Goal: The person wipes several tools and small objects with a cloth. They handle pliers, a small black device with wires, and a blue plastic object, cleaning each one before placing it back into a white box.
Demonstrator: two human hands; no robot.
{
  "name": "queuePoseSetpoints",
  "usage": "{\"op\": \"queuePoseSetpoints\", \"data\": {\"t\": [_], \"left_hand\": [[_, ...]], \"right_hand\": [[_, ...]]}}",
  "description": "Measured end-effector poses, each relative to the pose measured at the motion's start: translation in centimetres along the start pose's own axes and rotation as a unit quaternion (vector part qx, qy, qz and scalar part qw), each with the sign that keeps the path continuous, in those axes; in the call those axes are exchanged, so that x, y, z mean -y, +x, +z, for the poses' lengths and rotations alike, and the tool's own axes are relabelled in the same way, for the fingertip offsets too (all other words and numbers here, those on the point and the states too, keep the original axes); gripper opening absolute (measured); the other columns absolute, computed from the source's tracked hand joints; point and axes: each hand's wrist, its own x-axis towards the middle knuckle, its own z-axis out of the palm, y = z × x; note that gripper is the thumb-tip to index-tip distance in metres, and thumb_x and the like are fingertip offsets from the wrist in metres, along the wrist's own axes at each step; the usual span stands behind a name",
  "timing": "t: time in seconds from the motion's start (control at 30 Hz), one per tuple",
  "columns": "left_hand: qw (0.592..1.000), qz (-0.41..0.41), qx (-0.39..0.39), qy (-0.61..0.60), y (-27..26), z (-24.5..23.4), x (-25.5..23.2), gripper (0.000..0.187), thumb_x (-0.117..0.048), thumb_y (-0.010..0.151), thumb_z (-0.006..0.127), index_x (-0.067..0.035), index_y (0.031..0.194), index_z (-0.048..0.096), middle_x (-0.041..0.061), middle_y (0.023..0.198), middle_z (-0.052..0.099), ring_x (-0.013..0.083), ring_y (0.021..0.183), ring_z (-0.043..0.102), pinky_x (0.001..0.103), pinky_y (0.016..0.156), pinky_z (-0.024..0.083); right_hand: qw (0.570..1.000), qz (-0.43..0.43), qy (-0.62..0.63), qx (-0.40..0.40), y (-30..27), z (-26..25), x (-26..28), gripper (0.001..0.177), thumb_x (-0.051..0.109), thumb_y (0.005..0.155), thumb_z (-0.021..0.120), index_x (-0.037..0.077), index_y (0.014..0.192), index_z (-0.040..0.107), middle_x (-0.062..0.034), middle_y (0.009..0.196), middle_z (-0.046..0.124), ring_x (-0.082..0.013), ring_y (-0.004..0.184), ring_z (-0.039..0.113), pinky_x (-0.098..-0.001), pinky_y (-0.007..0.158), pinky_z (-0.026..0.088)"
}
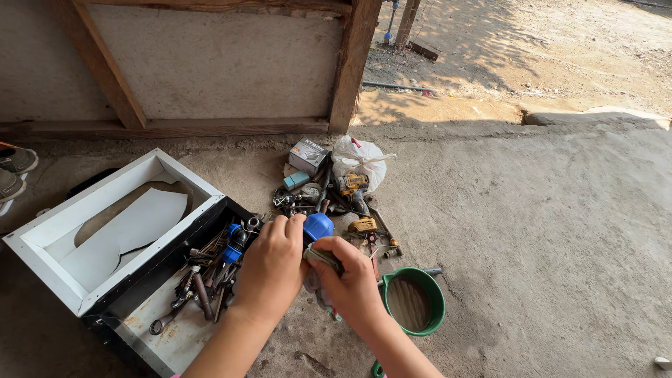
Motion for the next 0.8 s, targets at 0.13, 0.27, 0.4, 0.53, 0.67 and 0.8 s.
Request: {"op": "queuePoseSetpoints", "data": {"t": [0.13,0.27,0.4,0.53,0.67,0.8], "left_hand": [[0.996,0.037,-0.035,0.075,0.3,1.4,-0.3,0.036,-0.002,0.081,0.067,0.001,0.116,0.058,0.014,0.102,0.065,0.029,0.097,0.065,0.036,0.084,0.055],[0.992,0.052,-0.045,0.109,0.3,2.1,-1.2,0.024,-0.005,0.087,0.064,-0.003,0.11,0.059,0.01,0.097,0.063,0.0255,0.093,0.064,0.034,0.081,0.055],[0.989,0.061,-0.051,0.127,0.4,1.6,-0.8,0.028,-0.005,0.083,0.065,-0.003,0.11,0.059,0.009,0.095,0.062,0.0235,0.092,0.064,0.033,0.079,0.055],[0.988,0.073,-0.032,0.135,-0.5,1.8,-0.4,0.031,-0.005,0.082,0.066,-0.003,0.112,0.06,0.008,0.095,0.062,0.0226,0.092,0.063,0.033,0.08,0.055],[0.995,0.083,-0.03,0.052,-1.1,1.4,0.1,0.043,-0.001,0.081,0.07,-0.006,0.122,0.059,0.006,0.099,0.064,0.0231,0.095,0.064,0.034,0.088,0.053],[0.992,0.019,-0.06,-0.106,-1.0,-0.5,1.6,0.056,-0.015,0.07,0.085,-0.015,0.117,0.057,0.004,0.098,0.07,0.0253,0.099,0.066,0.048,0.09,0.043]], "right_hand": [[0.986,0.081,0.088,-0.119,0.9,0.7,0.0,0.014,0.007,0.093,0.07,0.002,0.104,0.064,-0.0003,0.085,0.068,-0.0063,0.079,0.06,-0.0247,0.069,0.051],[0.934,0.177,0.246,-0.191,3.2,-0.4,-0.7,0.012,0.011,0.096,0.069,0.001,0.101,0.064,-0.0013,0.081,0.064,-0.0084,0.073,0.054,-0.0273,0.064,0.045],[0.991,0.064,0.017,-0.117,2.4,0.0,0.5,0.013,0.011,0.093,0.072,0.001,0.099,0.066,-0.0008,0.08,0.065,-0.0064,0.073,0.054,-0.0248,0.065,0.048],[0.989,0.099,0.004,-0.115,2.0,0.7,-0.4,0.014,0.012,0.092,0.073,0.001,0.098,0.066,-0.0014,0.078,0.067,-0.0057,0.071,0.057,-0.0244,0.065,0.049],[0.942,0.201,0.214,-0.162,3.6,-1.0,-3.3,0.016,0.014,0.097,0.069,0.0,0.104,0.067,-0.0041,0.085,0.068,-0.0088,0.074,0.06,-0.0271,0.066,0.05],[0.865,0.229,0.415,-0.165,3.9,-3.3,-3.3,0.024,0.021,0.101,0.062,0.0,0.112,0.065,-0.0054,0.096,0.073,-0.0117,0.083,0.069,-0.0286,0.073,0.056]]}}
